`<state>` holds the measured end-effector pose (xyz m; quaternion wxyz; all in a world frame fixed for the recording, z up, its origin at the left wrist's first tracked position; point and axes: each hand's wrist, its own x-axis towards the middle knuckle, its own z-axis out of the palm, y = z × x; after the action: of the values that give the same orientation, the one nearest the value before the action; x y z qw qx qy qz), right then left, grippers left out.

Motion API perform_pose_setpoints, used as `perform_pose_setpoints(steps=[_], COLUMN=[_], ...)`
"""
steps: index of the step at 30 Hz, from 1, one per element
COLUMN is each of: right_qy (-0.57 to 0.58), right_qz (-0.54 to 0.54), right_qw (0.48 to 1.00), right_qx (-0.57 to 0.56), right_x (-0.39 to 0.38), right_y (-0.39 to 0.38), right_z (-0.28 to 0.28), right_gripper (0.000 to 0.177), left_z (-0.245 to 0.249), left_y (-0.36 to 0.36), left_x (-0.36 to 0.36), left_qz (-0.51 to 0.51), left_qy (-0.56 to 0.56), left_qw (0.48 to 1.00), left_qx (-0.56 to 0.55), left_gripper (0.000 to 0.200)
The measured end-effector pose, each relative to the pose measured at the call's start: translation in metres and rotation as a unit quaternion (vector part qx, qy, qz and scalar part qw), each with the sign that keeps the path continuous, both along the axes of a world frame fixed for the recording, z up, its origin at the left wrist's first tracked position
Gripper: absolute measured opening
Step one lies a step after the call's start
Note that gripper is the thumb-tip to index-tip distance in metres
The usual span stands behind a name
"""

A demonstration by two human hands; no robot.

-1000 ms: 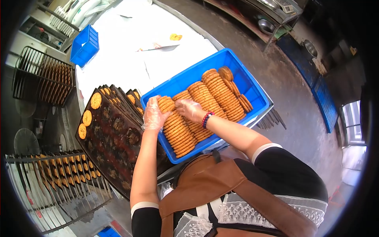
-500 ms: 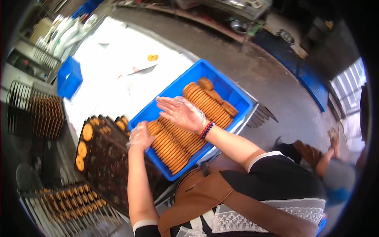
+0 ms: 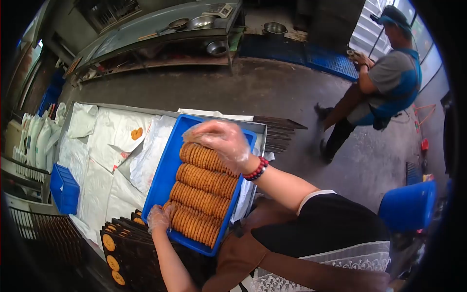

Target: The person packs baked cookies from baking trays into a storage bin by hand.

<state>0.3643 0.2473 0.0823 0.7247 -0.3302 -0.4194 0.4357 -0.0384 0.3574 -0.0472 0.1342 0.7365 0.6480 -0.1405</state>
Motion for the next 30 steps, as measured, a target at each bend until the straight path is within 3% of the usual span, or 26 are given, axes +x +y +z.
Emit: perform_pose_setpoints(steps=[2,4,5,9,14,17,21,24,26,28,30], right_qy=[-0.286,-0.252,-0.32,-0.348,-0.379,-0.436,-0.44,-0.437,-0.431,-0.451,-0.435], right_qz=[-0.145,-0.272,-0.311,-0.426,-0.478,-0.49,-0.492,-0.478,-0.469,-0.445,-0.41], right_qw=[0.943,0.904,0.861,0.802,0.756,0.704,0.698,0.704,0.712,0.722,0.748], right_qx=[0.089,0.212,0.243,0.236,0.236,0.272,0.279,0.291,0.295,0.279,0.288], right_x=[0.016,0.021,0.035,0.044,0.049,0.052,0.045,0.04,0.034,0.025,0.016], right_y=[0.003,-0.004,-0.003,-0.025,-0.051,-0.063,-0.074,-0.075,-0.071,-0.068,-0.058], right_z=[-0.006,0.009,0.005,0.017,0.035,0.045,0.061,0.069,0.068,0.065,0.055], right_gripper=[0.066,0.097,0.121,0.121,0.114,0.102,0.101,0.103,0.107,0.109,0.111], left_z=[0.002,0.001,0.0,-0.013,-0.004,0.004,-0.002,-0.004,0.041,0.091,0.184], left_y=[0.002,-0.001,0.0,0.005,0.001,-0.002,0.0,-0.005,-0.016,-0.036,-0.088], left_x=[0.002,0.002,0.002,-0.004,-0.001,0.004,0.001,-0.005,0.027,0.064,0.119], left_qz=[-0.009,-0.028,-0.032,-0.059,-0.039,-0.031,-0.033,-0.065,-0.021,-0.047,-0.066], left_qy=[0.021,0.03,0.037,0.034,0.023,0.024,0.026,-0.018,-0.215,-0.473,-0.588], left_qw=[1.0,0.999,0.999,0.998,0.999,0.999,0.999,0.995,0.966,0.862,0.797], left_qx=[-0.011,-0.008,-0.008,-0.015,-0.025,-0.029,-0.024,0.068,0.144,0.177,0.117], left_gripper=[0.065,0.065,0.067,0.07,0.075,0.076,0.075,0.064,0.049,0.036,0.034])
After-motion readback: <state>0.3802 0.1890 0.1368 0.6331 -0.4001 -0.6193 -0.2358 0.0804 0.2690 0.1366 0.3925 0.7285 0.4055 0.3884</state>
